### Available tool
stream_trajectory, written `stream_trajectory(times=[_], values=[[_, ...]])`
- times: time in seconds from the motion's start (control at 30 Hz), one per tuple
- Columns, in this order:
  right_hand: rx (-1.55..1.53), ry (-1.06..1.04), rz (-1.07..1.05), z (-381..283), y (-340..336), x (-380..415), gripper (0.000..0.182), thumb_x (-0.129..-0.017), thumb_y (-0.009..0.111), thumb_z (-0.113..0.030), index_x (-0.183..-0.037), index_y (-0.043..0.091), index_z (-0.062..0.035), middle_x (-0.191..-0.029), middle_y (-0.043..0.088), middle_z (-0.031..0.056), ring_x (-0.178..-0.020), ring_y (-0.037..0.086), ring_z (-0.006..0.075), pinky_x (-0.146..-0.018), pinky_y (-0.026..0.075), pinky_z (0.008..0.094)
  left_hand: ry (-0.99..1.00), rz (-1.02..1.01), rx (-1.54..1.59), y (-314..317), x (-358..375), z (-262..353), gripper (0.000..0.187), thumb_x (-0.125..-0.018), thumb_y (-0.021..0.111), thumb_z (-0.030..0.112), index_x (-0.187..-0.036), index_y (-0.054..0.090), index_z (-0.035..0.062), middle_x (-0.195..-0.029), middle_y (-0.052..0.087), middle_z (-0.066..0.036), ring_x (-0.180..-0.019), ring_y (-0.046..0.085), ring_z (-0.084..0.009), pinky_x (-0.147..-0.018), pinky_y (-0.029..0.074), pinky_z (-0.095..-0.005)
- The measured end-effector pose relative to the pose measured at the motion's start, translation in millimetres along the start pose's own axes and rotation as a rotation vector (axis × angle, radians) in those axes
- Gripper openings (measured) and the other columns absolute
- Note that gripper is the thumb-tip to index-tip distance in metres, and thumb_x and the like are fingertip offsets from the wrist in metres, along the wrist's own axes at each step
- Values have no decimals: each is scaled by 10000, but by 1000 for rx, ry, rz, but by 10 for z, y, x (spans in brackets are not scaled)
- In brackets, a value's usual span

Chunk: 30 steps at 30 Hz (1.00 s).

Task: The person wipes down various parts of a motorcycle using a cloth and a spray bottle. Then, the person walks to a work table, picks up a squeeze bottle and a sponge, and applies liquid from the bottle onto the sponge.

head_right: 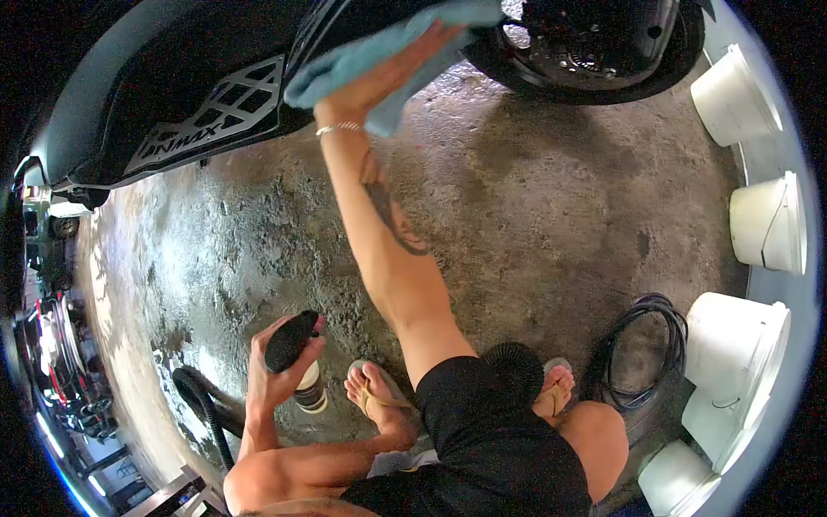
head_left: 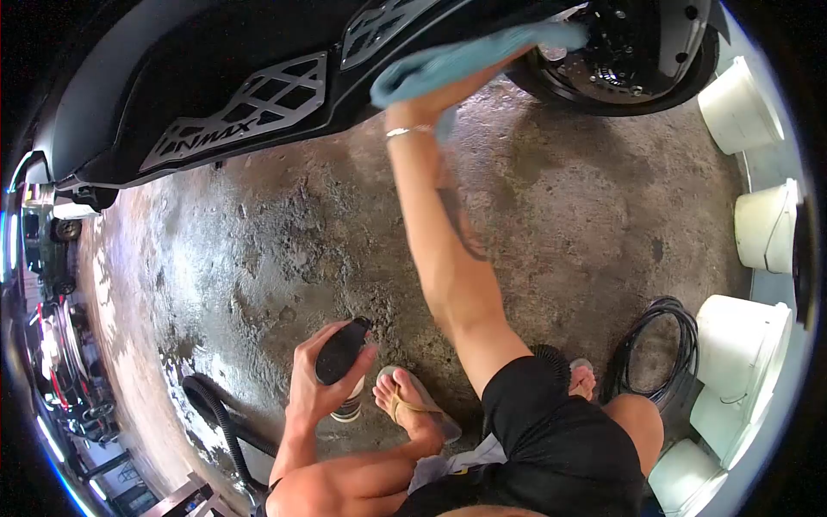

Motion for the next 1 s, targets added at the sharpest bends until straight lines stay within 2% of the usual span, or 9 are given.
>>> stream_trajectory(times=[0.1,0.17,0.33,0.4,0.57,0.67,0.83,0.9,1.0], values=[[-25,174,-28,305,-45,604,626,-814,589,-151,-1364,372,55,-899,523,108,-783,530,285,-798,472,363,-97,-37,-3,-26,73,-95,295,-804,788,146,-1017,687,-32,-909,701,-134,-786,664,-177,-728,516,-312],[-37,240,-56,399,-71,754,620,-822,583,-169,-1366,377,46,-923,523,111,-808,528,289,-815,467,371,-128,-66,-13,-38,123,-145,247,-830,752,121,-1039,716,-6,-894,715,-72,-806,650,-105,-742,514,-271],[-90,349,-130,409,-5,959,607,-843,570,-215,-1371,392,25,-982,522,117,-870,524,299,-856,453,392,-89,-22,-26,-101,170,-92,244,-826,750,119,-1035,715,-1,-857,708,-67,-780,653,-119,-731,515,-276],[-97,367,-158,356,27,1006,602,-851,564,-234,-1373,398,17,-1006,522,120,-895,522,303,-872,448,401,-130,-22,-4,-112,214,-74,266,-805,778,138,-1006,702,-20,-893,702,-130,-776,674,-182,-727,517,-307],[-81,378,-247,153,-6,1366,592,-872,551,-279,-1378,413,-4,-1066,521,126,-958,517,313,-913,434,422,-95,8,11,-111,277,-153,250,-804,775,133,-996,705,-10,-874,697,-122,-758,674,-192,-718,518,-308],[11,410,-359,159,-418,1944,587,-885,543,-307,-1381,422,-17,-1102,521,129,-995,515,319,-937,426,435,-76,8,2,-110,277,-124,244,-802,774,128,-993,705,-7,-868,695,-120,-748,676,-200,-713,519,-310],[198,503,-687,223,-1768,3037,582,-906,530,-353,-1386,437,-38,-1162,520,136,-1058,510,329,-978,412,456,-112,86,4,-243,425,-163,248,-796,778,130,-993,709,-3,-860,696,-117,-734,677,-204,-711,521,-311],[221,516,-816,199,-2055,3242,580,-914,524,-371,-1388,443,-46,-1185,519,138,-1083,509,333,-995,407,464,-237,107,54,-298,520,-256,246,-793,779,129,-992,712,0,-852,703,-112,-735,678,-195,-713,522,-304],[214,503,-964,140,-2187,3355,579,-927,516,-399,-1391,451,-59,-1221,519,142,-1120,506,339,-1019,398,477,-240,138,52,-316,596,-375,240,-791,775,121,-991,714,4,-849,710,-108,-746,678,-170,-716,522,-295]])
Point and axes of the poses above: each hand's wrist, its own x-axis away from the middle knuckle, its own y-axis out of the palm, z = x × y, the point moved 4 cm from there along -x, towards the middle knuckle
